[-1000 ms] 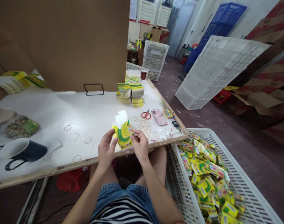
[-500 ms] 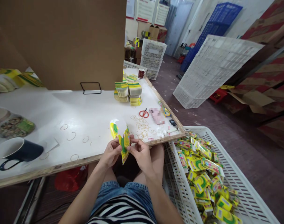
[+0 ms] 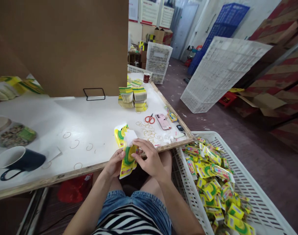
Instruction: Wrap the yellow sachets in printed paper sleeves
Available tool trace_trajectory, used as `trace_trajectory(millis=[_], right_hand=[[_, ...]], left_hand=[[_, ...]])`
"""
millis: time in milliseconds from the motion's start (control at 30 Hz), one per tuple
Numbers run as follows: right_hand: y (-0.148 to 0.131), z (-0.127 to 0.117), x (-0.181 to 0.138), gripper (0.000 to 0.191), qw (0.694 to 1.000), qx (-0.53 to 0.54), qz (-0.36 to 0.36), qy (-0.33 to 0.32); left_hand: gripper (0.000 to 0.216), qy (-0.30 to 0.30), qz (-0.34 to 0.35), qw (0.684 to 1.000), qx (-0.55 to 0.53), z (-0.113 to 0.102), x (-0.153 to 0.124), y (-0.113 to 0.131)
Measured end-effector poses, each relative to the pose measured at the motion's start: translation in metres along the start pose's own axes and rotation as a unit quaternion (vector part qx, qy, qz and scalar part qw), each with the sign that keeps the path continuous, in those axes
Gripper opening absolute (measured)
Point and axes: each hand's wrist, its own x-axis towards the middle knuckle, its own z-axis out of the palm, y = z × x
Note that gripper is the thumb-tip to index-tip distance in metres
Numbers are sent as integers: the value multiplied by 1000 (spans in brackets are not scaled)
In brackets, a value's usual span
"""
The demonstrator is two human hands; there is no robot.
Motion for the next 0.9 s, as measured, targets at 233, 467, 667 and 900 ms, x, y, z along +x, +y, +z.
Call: trace_trajectory(millis=[233, 467, 667, 900], right_hand=[[10, 4, -2, 43, 999, -20, -40, -19], [11, 1, 0, 13, 998, 16, -26, -59], [8, -4, 0, 8, 997, 24, -22, -77], [18, -4, -5, 15, 998, 13, -38, -57]], left_hand=[[50, -18, -22, 1000, 9, -3, -8, 9], [46, -17, -57, 998, -14, -4, -12, 6], [49, -17, -53, 998, 13, -4, -9, 2], [47, -7, -38, 999, 18, -3, -9, 3]])
